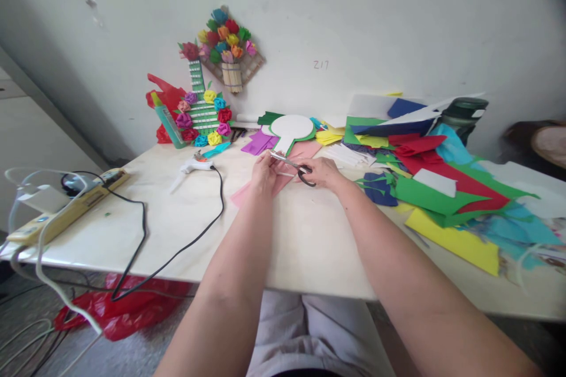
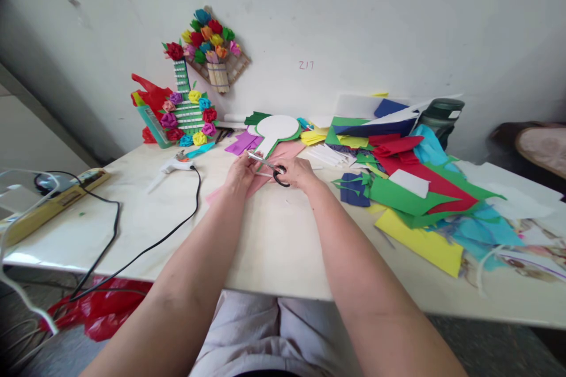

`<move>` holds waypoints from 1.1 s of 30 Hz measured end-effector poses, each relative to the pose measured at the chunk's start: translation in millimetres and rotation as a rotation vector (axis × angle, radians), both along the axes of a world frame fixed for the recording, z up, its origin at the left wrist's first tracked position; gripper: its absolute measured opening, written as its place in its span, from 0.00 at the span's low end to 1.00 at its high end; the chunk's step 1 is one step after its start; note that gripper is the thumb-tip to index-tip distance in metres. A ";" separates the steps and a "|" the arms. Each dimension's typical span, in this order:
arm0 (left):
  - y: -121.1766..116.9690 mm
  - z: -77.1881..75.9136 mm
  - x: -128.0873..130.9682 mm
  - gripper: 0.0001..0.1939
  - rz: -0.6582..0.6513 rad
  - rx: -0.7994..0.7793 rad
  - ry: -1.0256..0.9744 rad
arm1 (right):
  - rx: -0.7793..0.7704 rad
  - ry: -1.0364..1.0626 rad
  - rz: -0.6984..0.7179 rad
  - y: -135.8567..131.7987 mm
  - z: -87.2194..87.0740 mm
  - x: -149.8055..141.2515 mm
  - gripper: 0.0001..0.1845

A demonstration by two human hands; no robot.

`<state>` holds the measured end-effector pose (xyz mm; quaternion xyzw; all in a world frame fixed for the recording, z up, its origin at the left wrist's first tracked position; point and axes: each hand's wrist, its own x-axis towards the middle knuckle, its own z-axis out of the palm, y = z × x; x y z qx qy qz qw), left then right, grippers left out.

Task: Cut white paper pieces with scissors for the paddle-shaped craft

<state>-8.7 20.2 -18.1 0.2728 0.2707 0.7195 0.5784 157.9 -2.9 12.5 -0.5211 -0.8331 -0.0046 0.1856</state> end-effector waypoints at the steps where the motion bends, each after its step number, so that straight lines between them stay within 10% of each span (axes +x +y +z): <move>1: -0.3 0.2 -0.1 0.04 -0.003 0.004 -0.003 | 0.000 0.000 -0.003 0.3 -0.2 0.0 0.19; 33: -8.1 13.8 -17.7 0.05 -0.074 -0.217 0.077 | 0.058 -0.004 0.045 -0.9 5.8 8.3 0.22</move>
